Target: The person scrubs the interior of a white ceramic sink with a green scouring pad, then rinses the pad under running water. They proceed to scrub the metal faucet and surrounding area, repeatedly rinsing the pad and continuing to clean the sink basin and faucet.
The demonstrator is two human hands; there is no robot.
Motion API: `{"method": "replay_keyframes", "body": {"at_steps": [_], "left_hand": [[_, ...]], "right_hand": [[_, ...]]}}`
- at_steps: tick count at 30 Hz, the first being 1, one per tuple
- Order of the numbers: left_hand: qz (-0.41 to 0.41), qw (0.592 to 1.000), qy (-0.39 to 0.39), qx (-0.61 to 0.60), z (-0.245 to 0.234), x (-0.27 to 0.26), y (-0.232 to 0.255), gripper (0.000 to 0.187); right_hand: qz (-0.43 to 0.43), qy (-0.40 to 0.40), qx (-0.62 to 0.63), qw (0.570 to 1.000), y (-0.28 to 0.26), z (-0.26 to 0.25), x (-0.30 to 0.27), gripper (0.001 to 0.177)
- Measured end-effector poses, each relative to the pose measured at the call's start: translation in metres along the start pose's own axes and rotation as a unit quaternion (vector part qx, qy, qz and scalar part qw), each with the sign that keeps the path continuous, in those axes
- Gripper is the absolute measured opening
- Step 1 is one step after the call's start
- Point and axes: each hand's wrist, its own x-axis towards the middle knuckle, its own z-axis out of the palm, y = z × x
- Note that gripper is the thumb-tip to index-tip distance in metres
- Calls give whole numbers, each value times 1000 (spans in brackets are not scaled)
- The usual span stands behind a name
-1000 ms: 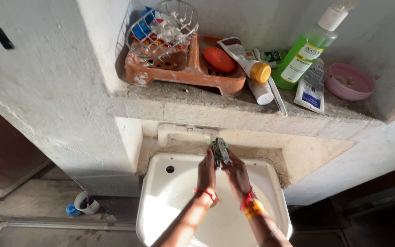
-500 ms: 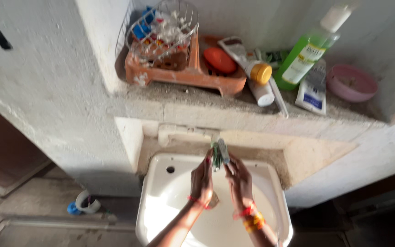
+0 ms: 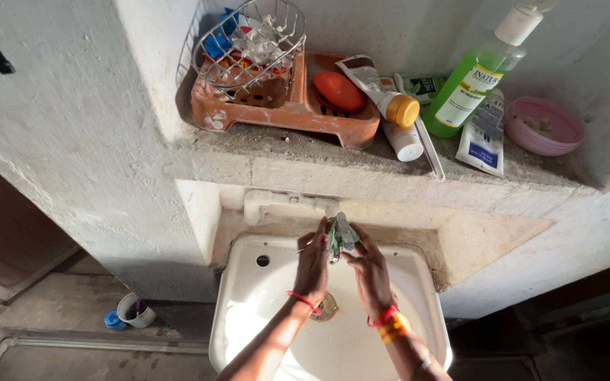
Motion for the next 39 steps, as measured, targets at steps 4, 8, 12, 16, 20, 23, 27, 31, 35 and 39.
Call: {"method": "replay_keyframes", "body": {"at_steps": [4,8,12,16,20,23,27,31,35,39], "left_hand": [[-53,999,-2,-8,-5,15,3,61],[7,998,1,56,-9,23,12,61],[42,988,0,147,-14,25,15,64],[-15,983,-48,175,-14,46,14,71],[-22,985,-109,134,-9,64,17,67],[44,986,-69,145,-5,40,14,63],[41,991,-52,114,-5,22,8,60],[-6,958,-128,257,-4,40,-1,57],[103,989,18,107,14,17,-6,56],[128,986,16,106,15,4,-10,58]], "right_hand": [[46,50,58,996,0,-6,-1,66],[48,74,144,986,11,-1,-4,56],[77,101,193,973,31,15,-4,46],[116,93,256,955,51,16,-3,50],[156,79,353,919,69,3,14,54],[153,72,433,885,84,-16,16,39],[191,146,359,902,88,-37,33,27],[92,155,289,940,74,-39,40,22],[29,206,183,961,51,-22,40,18],[39,200,184,962,42,-7,35,25]]}}
